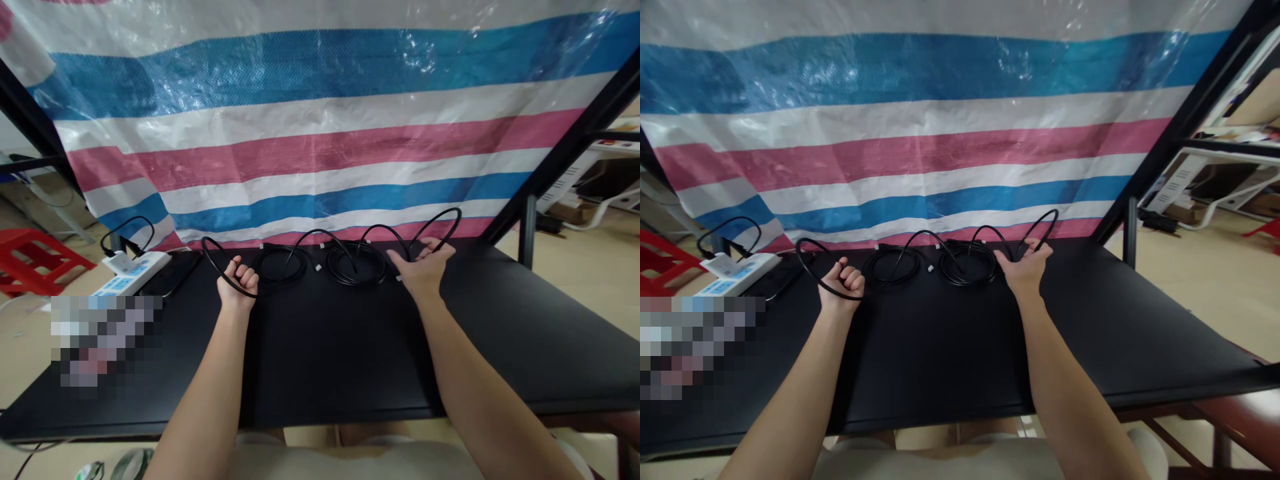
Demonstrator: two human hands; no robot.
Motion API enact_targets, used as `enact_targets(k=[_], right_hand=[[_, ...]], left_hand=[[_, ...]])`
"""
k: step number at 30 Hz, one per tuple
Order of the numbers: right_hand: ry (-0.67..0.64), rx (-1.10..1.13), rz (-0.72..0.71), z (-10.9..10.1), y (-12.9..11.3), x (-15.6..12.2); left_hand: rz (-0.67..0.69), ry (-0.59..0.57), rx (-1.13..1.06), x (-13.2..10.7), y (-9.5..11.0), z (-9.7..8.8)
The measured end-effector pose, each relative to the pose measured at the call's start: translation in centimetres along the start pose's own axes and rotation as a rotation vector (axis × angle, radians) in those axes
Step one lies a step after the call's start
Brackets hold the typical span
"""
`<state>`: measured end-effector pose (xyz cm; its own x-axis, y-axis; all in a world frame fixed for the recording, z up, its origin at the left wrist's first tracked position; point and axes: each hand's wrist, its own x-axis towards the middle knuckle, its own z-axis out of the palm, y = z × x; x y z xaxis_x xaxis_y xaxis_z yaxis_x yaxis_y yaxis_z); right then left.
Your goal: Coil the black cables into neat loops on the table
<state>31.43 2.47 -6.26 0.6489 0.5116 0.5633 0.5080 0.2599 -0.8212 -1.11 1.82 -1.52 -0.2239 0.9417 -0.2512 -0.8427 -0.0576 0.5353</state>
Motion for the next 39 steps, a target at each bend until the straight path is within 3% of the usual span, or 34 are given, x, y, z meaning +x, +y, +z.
enact_targets(k=[5, 9, 12, 16, 21, 25, 30, 34, 36, 39], right_hand=[[0.167, 0.113, 0.289, -0.4, -1.0, 0.9], [0.120, 0.354, 0.517, -0.6, -2.2, 1.1], [0.070, 0.483, 0.594, -0.5, -2.4, 1.1], [-0.043, 0.485, 0.431, 0.0, -1.8, 0.7], [-0.137, 0.240, 0.108, 0.8, -1.8, -0.5], [-0.102, 0.090, 0.040, 1.0, -2.5, -1.4], [-0.021, 0.016, 0.109, 1.0, -3.0, -1.4], [0.075, 0.168, 0.285, 1.2, -3.0, -0.8], [0.048, 0.304, 0.362, 1.2, -3.2, -0.6], [-0.096, 0.523, 0.390, 0.9, -3.7, -0.6]], left_hand=[[0.006, 0.072, -0.024, 0.2, 0.1, 0.1], [-0.004, 0.063, -0.012, 0.2, 0.0, 0.1], [-0.018, 0.044, 0.008, 0.1, -0.2, 0.1], [-0.041, -0.028, 0.035, -0.1, -0.6, 0.1], [-0.068, -0.166, 0.052, -0.3, -0.9, -0.1], [-0.077, -0.210, 0.039, -0.4, -1.0, -0.2], [-0.150, -0.241, 0.089, -0.9, -1.2, 0.2], [-0.182, -0.252, 0.157, -1.2, -1.4, 0.4], [-0.208, -0.262, 0.208, -1.1, -1.5, 0.4], [-0.218, -0.295, 0.272, -0.9, -1.5, 0.1]])
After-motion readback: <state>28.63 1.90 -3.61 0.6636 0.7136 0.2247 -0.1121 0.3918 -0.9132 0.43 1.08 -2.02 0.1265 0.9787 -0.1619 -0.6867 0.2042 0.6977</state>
